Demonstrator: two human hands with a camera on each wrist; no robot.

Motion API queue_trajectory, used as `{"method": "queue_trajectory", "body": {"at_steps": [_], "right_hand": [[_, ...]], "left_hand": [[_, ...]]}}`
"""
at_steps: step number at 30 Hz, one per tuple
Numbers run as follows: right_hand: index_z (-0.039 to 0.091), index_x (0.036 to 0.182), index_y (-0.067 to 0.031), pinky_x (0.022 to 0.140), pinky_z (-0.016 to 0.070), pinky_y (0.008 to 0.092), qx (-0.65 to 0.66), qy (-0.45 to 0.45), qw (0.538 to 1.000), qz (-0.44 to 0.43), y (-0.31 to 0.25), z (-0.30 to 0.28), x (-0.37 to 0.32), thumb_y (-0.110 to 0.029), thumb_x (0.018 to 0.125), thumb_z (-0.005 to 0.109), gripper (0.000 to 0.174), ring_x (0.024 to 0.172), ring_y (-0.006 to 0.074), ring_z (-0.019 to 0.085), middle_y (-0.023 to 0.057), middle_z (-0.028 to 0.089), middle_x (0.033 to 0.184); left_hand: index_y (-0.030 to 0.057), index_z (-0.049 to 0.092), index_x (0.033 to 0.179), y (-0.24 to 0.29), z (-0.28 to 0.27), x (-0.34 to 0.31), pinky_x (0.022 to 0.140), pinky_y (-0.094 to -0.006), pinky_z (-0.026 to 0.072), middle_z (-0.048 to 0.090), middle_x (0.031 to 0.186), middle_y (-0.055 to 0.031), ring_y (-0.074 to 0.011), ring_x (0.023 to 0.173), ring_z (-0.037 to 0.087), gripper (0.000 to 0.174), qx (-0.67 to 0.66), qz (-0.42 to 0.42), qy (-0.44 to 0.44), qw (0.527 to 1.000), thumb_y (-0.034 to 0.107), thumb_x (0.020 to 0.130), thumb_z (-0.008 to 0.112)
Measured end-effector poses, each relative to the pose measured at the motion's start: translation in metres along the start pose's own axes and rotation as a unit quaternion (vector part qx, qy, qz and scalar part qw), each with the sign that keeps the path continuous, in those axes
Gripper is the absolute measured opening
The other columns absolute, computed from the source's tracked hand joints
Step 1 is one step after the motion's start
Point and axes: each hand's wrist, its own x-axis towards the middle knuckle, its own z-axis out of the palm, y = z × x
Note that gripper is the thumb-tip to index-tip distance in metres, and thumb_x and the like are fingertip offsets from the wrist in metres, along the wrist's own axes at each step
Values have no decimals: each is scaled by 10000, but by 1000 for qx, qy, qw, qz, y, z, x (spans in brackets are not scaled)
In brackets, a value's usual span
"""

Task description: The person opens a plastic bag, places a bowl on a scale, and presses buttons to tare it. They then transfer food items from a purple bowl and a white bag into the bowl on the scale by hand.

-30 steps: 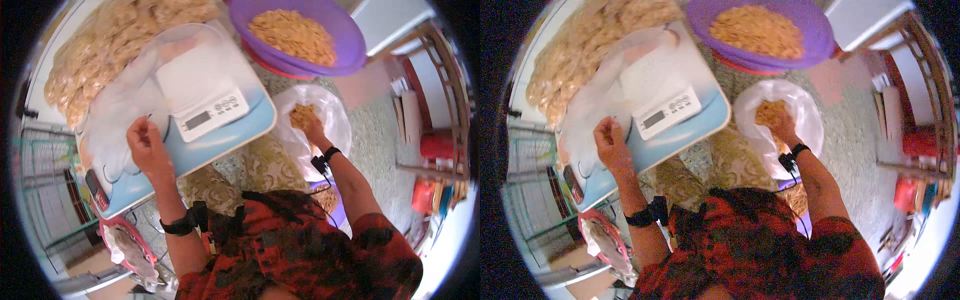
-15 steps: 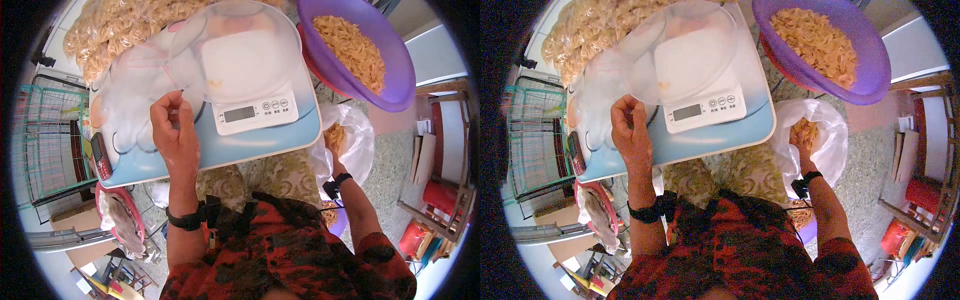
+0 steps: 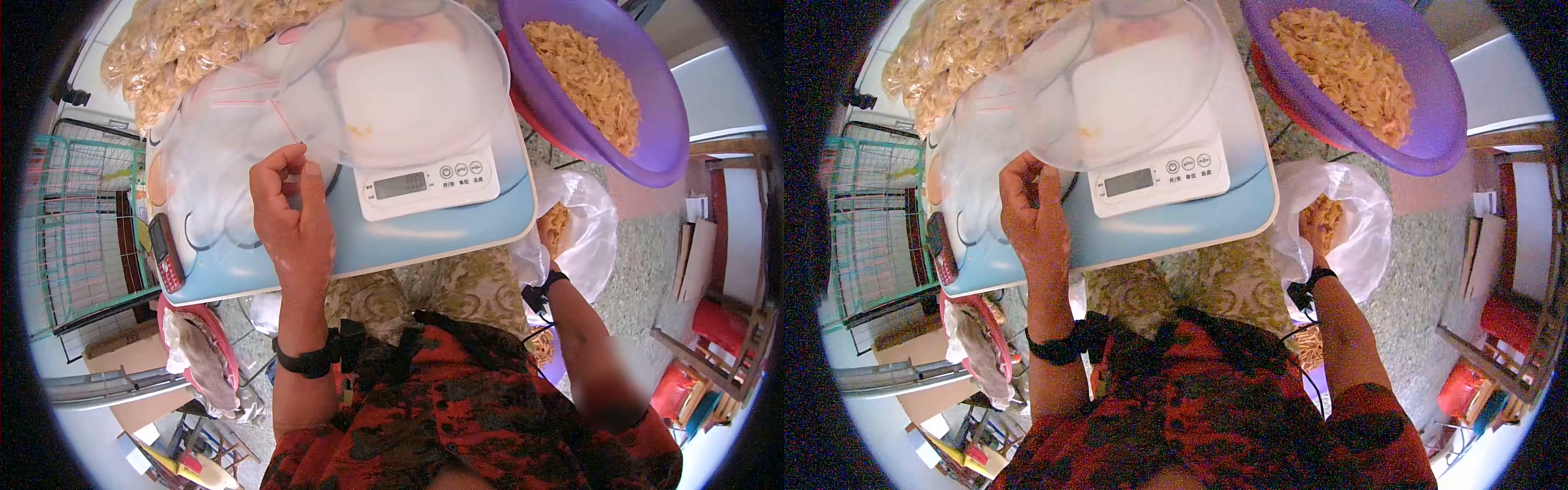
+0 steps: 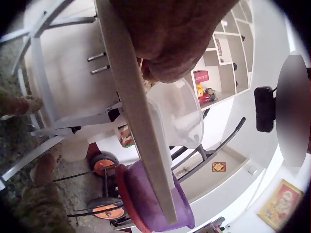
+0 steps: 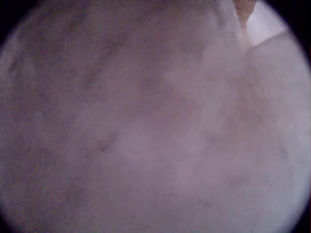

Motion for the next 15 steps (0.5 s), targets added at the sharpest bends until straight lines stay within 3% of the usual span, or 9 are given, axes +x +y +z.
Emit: {"method": "queue_trajectory", "body": {"at_steps": [6, 10, 11, 12, 14, 15], "right_hand": [[412, 1461, -101, 1151, 311, 407, -21, -11, 998, -58, -16, -2, 8, -291, 1000, 487, 504, 1333, 261, 449, 140, 492, 1427], [412, 1463, -102, 1170, 285, 401, -170, -61, 961, -207, -45, -2, 17, -297, 993, 498, 516, 1353, 255, 431, 139, 486, 1433], [423, 1455, -99, 1141, 326, 385, -375, -70, 886, -263, -58, -6, 11, -282, 994, 520, 505, 1322, 234, 460, 125, 508, 1412], [433, 1447, -97, 1113, 366, 370, -548, -56, 767, -329, -76, -3, -3, -266, 994, 543, 495, 1291, 213, 489, 111, 529, 1391], [455, 1429, -91, 1040, 441, 346, -586, -62, 738, -330, -89, -15, -7, -231, 977, 600, 494, 1209, 182, 548, 87, 576, 1332], [467, 1419, -87, 995, 476, 337, -449, -70, 841, -295, -81, -27, 1, -211, 960, 635, 505, 1158, 173, 578, 76, 602, 1294]], "left_hand": [[8, 617, 1112, 7, -2, -2, 816, -301, 484, 629, 1002, -84, -166, 876, 585, 208, 11, -4, 2, 1000, 119, 936, 623], [14, 623, 1114, 5, -5, 0, 852, -303, 506, 666, 1016, -81, -167, 916, 629, 233, 36, 0, 5, 999, 170, 942, 637], [16, 626, 1113, 4, -4, 0, 853, -305, 507, 667, 1016, -79, -169, 918, 630, 234, 36, 5, 6, 999, 176, 943, 637], [19, 630, 1118, 2, -3, 0, 854, -308, 507, 669, 1021, -80, -171, 922, 629, 237, 31, -2, 7, 999, 182, 945, 636], [27, 636, 1126, -4, -1, 0, 855, -314, 507, 673, 1031, -81, -174, 931, 627, 244, 21, -16, 6, 1000, 193, 947, 634], [37, 641, 1145, -2, -2, 0, 860, -317, 505, 675, 1054, -78, -175, 939, 625, 265, 22, -17, 3, 1000, 214, 948, 639]]}}
